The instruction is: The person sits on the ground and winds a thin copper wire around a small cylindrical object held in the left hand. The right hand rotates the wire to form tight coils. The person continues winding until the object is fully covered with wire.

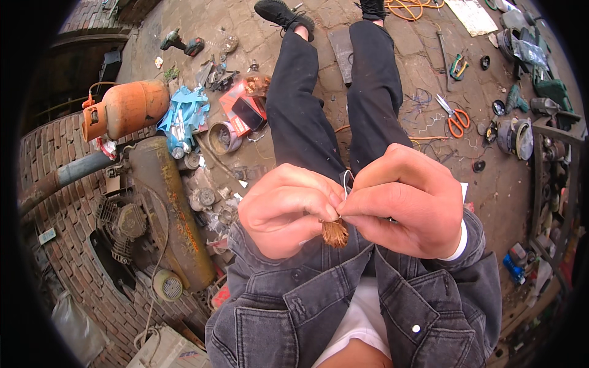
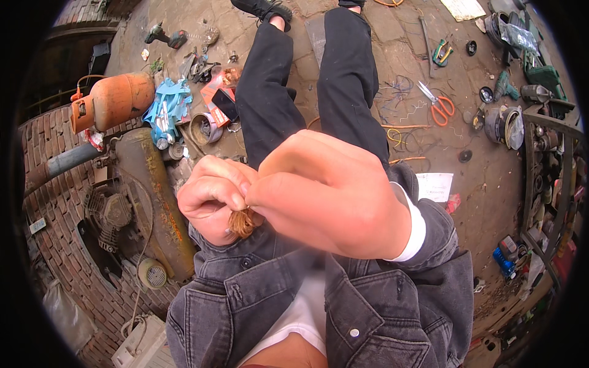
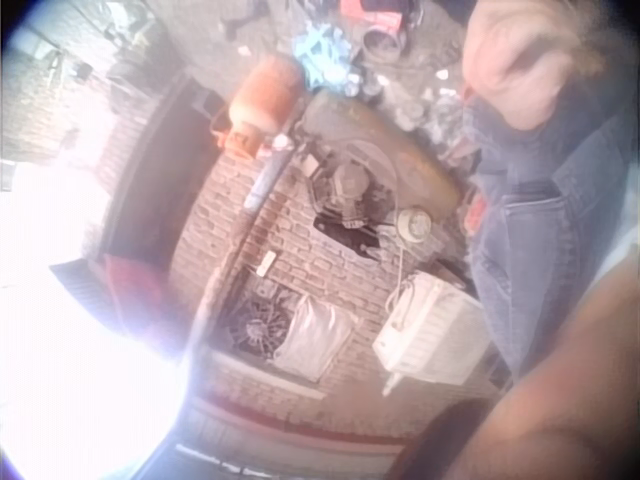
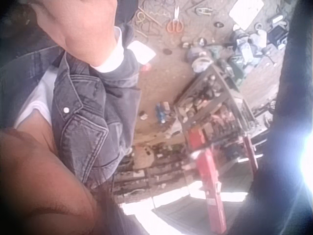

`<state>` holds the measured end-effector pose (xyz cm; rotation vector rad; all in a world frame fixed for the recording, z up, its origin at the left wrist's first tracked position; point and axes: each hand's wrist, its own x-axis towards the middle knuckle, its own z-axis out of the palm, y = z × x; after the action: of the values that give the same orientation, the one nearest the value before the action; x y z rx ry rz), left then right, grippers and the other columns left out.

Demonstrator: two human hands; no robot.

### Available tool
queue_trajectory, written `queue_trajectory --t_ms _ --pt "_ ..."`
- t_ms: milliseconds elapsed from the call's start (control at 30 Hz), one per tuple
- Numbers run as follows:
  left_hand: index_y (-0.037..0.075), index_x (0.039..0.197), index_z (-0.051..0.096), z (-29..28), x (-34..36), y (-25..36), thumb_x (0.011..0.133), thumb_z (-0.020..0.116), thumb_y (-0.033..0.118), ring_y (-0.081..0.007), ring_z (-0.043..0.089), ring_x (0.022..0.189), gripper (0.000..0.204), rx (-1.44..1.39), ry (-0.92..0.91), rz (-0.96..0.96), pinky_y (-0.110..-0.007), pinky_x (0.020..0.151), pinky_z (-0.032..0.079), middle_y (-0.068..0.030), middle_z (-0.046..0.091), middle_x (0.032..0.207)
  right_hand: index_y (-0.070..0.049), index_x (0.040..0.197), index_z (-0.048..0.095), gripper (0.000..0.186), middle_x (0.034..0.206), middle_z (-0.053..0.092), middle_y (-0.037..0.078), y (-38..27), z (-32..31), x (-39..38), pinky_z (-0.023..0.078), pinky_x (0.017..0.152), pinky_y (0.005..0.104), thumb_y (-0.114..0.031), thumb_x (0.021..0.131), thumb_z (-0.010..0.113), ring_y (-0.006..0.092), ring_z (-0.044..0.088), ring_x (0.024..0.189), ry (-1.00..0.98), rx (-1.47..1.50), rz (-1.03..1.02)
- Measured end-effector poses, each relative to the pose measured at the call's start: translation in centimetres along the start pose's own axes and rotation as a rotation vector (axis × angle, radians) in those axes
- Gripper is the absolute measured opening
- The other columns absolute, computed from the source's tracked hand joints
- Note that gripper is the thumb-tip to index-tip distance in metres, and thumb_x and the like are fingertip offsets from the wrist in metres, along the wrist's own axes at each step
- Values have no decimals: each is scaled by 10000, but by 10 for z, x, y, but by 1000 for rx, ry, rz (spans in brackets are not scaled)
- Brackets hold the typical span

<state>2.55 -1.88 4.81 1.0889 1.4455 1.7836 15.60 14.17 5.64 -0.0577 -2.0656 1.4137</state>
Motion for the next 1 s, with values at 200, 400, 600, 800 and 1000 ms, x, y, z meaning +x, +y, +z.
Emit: queue_trajectory --t_ms 200,400,600,800,1000 --pt "-29 869 711 1 4 3 712 766 -125 -277 714 860 192 18 -1 -41 -359 760 589 -152 667 912 -48 865 750 236 752 705 79 -3 1 2 553 541 285 38 659 827 206 695 623 62 -4 18" --pt "-32 877 714 -2 8 6 711 778 -111 -277 711 860 194 76 -43 -22 -359 758 584 -151 668 910 -33 871 734 237 773 709 85 1 -1 3 562 557 297 31 663 828 221 704 635 26 -16 -9" --pt "-29 875 717 -2 7 7 703 801 -87 -280 712 860 201 117 -32 -31 -366 764 583 -141 673 903 -29 899 721 248 802 711 90 3 2 2 567 570 307 24 680 823 234 708 648 29 -32 -32" --pt "-29 882 722 -3 5 6 704 811 -72 -286 714 858 204 105 -5 -20 -378 769 586 -140 677 896 -22 898 719 217 803 713 96 2 7 1 580 595 311 14 705 810 238 713 660 78 -10 -24" --pt "-36 883 719 -4 4 4 720 796 -76 -292 713 851 185 88 -4 3 -394 765 589 -138 672 890 -18 889 719 210 800 718 99 3 10 -1 584 617 310 25 695 789 231 720 687 93 84 38"
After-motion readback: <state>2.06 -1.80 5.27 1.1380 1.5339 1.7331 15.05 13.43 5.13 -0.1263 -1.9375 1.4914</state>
